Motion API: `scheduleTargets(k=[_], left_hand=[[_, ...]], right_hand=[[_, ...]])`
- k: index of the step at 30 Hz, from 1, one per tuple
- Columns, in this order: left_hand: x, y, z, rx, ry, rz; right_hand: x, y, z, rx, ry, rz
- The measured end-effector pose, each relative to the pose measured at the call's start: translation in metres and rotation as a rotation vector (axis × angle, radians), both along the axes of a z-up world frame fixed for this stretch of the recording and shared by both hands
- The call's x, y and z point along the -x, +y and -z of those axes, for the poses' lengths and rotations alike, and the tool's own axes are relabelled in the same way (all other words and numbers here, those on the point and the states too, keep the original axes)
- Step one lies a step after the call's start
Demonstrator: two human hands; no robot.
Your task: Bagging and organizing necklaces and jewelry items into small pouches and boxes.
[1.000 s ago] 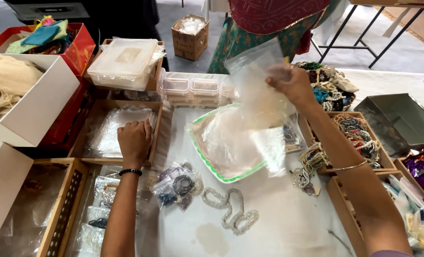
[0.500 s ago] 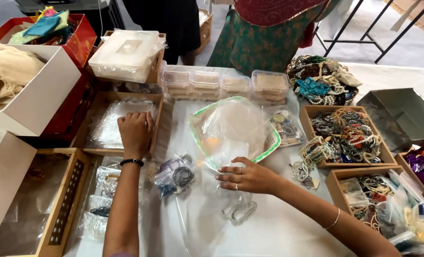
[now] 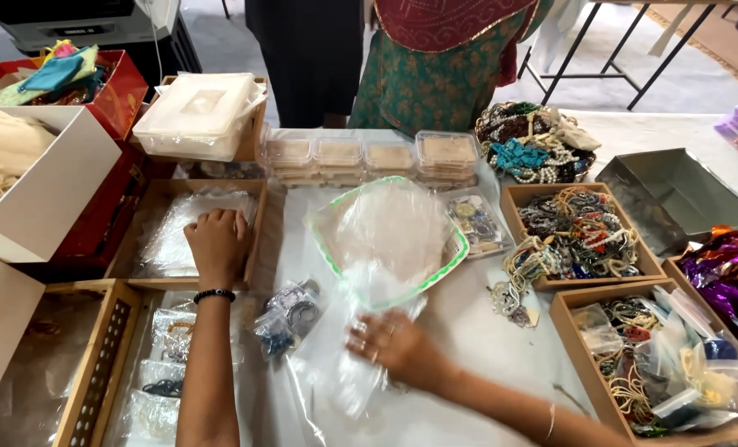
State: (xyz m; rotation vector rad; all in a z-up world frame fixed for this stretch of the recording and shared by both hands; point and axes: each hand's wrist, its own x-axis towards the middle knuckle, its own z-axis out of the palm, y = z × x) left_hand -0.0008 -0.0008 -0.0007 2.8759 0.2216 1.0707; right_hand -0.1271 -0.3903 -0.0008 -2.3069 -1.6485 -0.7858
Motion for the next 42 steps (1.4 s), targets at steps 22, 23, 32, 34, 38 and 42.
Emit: scheduleTargets(k=[22, 23, 32, 34, 38, 42], left_hand=[[-0.011, 0.011, 0.015, 0.313, 0.153, -0.044], [-0.011, 0.011, 0.015, 0.32, 0.174, -0.057], [-0.011, 0.01, 0.011, 0.349, 0.178, -0.057], [-0.012, 0.012, 0.014, 0.354, 0.175, -0.056], [-0.021, 0.028, 0.032, 0.373, 0.168, -0.067], [-0.024, 0.033, 0.039, 0.393, 0.155, -0.068]], right_hand=[[0.076, 0.044, 0.054, 0.363, 0.418, -0.112], [0.075, 0.045, 0.051, 0.386, 0.376, -0.125], [0.012, 0.067, 0.032, 0.433, 0.537, -0.201], [-0.008, 0.088, 0.021, 0.457, 0.557, -0.137], [-0.048, 0.137, 0.004, 0.2, 0.51, -0.064], [-0.072, 0.171, -0.021, 0.317, 0.554, -0.025]])
